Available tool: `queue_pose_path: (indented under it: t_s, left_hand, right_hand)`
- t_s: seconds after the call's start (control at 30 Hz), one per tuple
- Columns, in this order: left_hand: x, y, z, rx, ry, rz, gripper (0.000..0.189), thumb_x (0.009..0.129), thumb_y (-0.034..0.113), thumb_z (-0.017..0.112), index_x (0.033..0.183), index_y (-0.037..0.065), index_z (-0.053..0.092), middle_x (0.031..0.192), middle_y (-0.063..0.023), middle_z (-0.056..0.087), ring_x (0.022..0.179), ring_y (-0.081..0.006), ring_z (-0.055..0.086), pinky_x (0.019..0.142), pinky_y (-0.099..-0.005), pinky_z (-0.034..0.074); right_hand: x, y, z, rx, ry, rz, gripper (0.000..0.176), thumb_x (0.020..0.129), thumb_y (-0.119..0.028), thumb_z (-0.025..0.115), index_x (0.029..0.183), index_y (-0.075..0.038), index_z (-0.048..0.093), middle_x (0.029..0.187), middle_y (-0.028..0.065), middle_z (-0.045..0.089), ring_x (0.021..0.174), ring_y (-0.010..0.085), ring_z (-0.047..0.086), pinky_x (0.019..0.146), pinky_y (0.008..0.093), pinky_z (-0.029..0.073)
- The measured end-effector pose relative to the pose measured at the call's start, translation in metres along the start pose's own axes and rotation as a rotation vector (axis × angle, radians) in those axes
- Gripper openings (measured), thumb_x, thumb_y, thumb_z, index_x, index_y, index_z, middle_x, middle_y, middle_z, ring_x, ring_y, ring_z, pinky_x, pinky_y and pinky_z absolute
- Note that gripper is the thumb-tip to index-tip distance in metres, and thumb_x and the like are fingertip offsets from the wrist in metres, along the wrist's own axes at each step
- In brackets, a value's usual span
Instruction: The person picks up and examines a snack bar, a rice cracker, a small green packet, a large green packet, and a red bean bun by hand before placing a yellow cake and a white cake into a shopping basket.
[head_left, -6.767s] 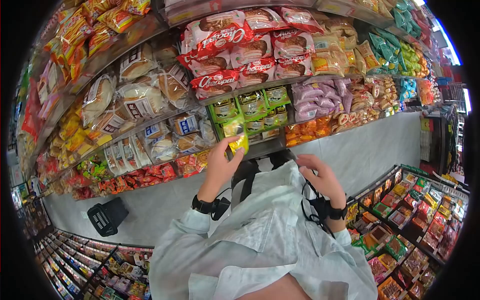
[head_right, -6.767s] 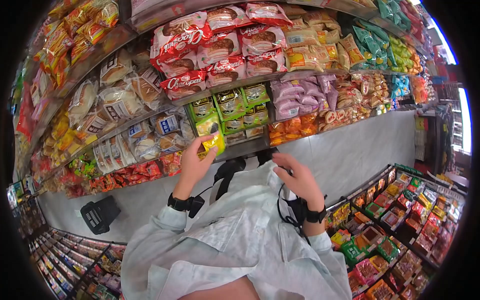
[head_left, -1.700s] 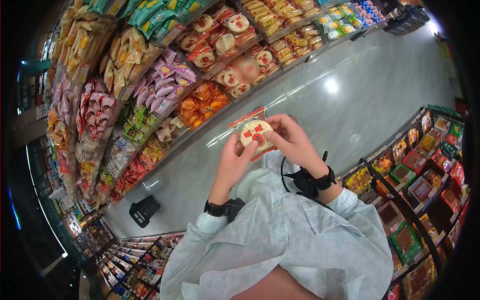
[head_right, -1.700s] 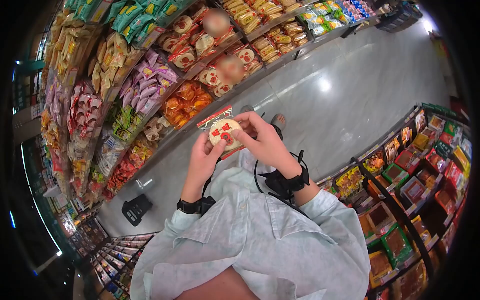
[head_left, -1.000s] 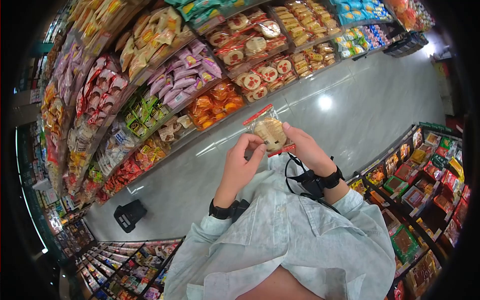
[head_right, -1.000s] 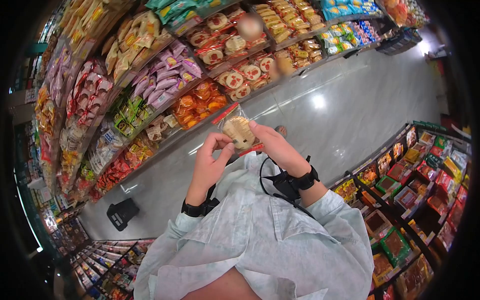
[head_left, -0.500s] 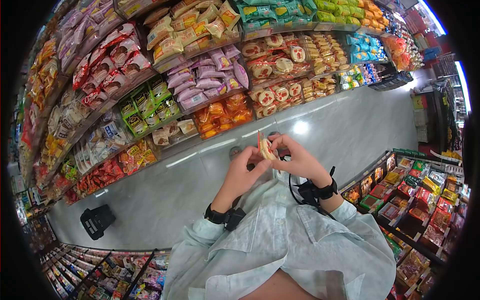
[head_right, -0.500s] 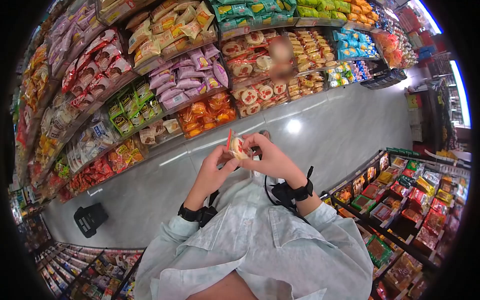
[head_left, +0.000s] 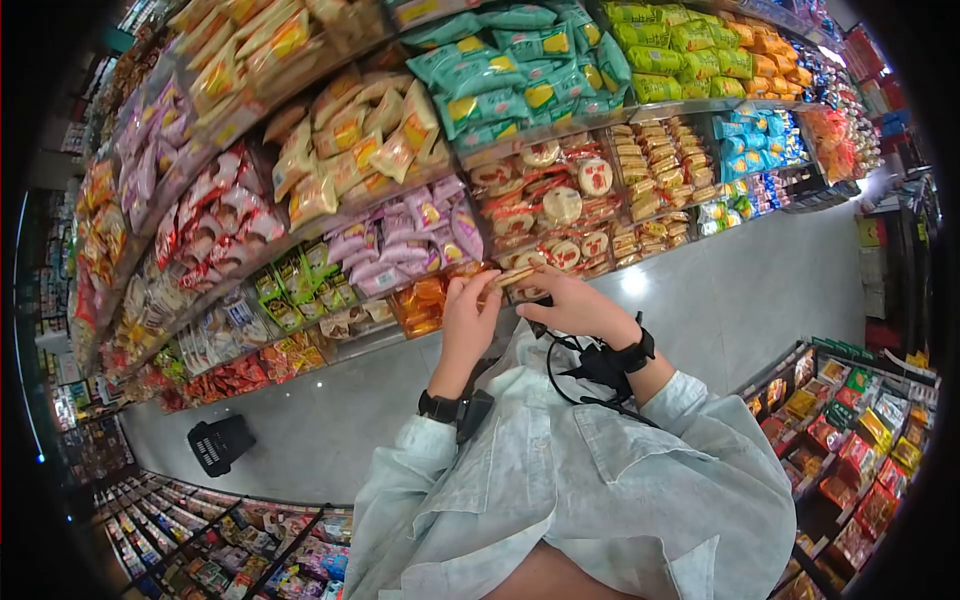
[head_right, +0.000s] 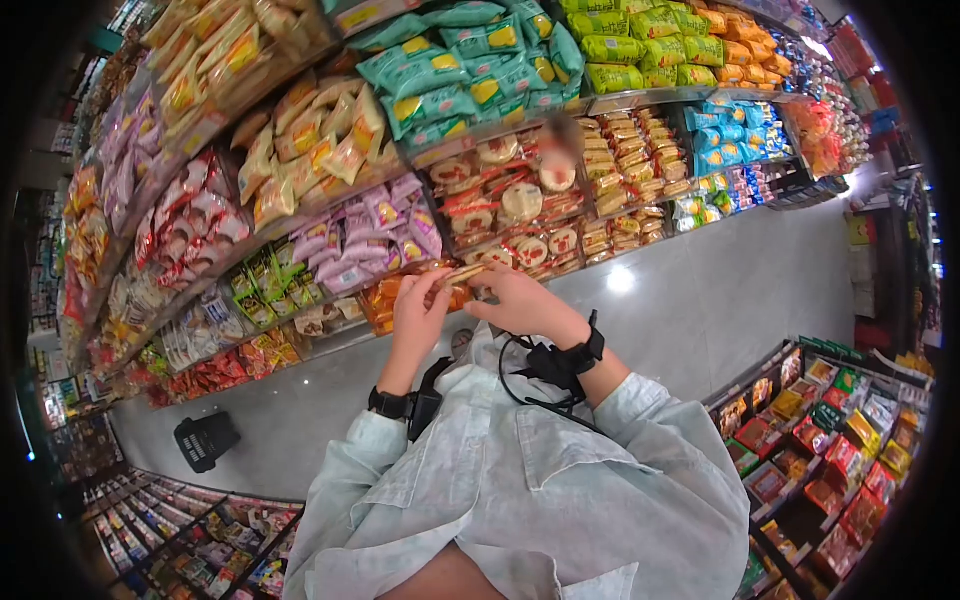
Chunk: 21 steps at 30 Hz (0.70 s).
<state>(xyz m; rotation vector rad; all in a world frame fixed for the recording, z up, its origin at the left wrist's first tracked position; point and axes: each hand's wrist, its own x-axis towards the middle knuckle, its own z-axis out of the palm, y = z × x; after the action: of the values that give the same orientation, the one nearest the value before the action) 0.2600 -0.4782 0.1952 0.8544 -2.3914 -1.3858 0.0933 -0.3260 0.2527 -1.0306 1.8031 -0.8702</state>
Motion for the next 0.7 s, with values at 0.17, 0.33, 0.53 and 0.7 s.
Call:
queue_pose_path:
  t_s: [0.17, 0.33, 0.53, 0.7]
  left_hand:
    - [0.060, 0.003, 0.034, -0.023, 0.017, -0.092, 0.034, 0.099, 0.006, 0.068, 0.133, 0.005, 0.069, 0.111, -0.0100, 0.063, 0.093, -0.0160, 0.067, 0.081, -0.0290, 0.057]
    - [0.079, 0.005, 0.061, -0.007, 0.075, -0.241, 0.042, 0.098, 0.014, 0.072, 0.138, 0.003, 0.063, 0.114, -0.0131, 0.068, 0.096, -0.0173, 0.069, 0.084, -0.0308, 0.058]
    - [0.099, 0.039, 0.065, -0.011, 0.197, -0.384, 0.032, 0.099, 0.022, 0.070, 0.121, 0.002, 0.059, 0.096, -0.0151, 0.073, 0.086, -0.0287, 0.072, 0.076, -0.0402, 0.057]
    - [0.117, 0.024, 0.058, 0.286, 0.075, -0.332, 0.023, 0.097, 0.020, 0.070, 0.110, 0.006, 0.058, 0.086, -0.0183, 0.073, 0.085, -0.0402, 0.072, 0.073, -0.0488, 0.055]
  right_hand:
    - [0.044, 0.045, -0.029, -0.026, 0.043, -0.070, 0.054, 0.093, -0.036, 0.072, 0.129, 0.004, 0.066, 0.127, 0.0378, 0.063, 0.141, 0.0502, 0.048, 0.112, 0.0489, 0.046]
    - [0.065, 0.073, -0.057, -0.066, -0.046, 0.035, 0.054, 0.094, -0.042, 0.070, 0.130, -0.002, 0.068, 0.113, 0.0286, 0.072, 0.119, 0.0435, 0.067, 0.104, 0.0478, 0.052]
    - [0.082, 0.071, -0.094, -0.005, -0.155, 0.075, 0.053, 0.093, -0.043, 0.069, 0.131, -0.005, 0.069, 0.111, 0.0229, 0.075, 0.108, 0.0392, 0.072, 0.096, 0.0469, 0.056]
    - [0.097, 0.060, -0.112, -0.023, -0.197, -0.020, 0.056, 0.094, -0.043, 0.070, 0.132, -0.003, 0.067, 0.116, 0.0240, 0.074, 0.109, 0.0405, 0.071, 0.093, 0.0469, 0.056]
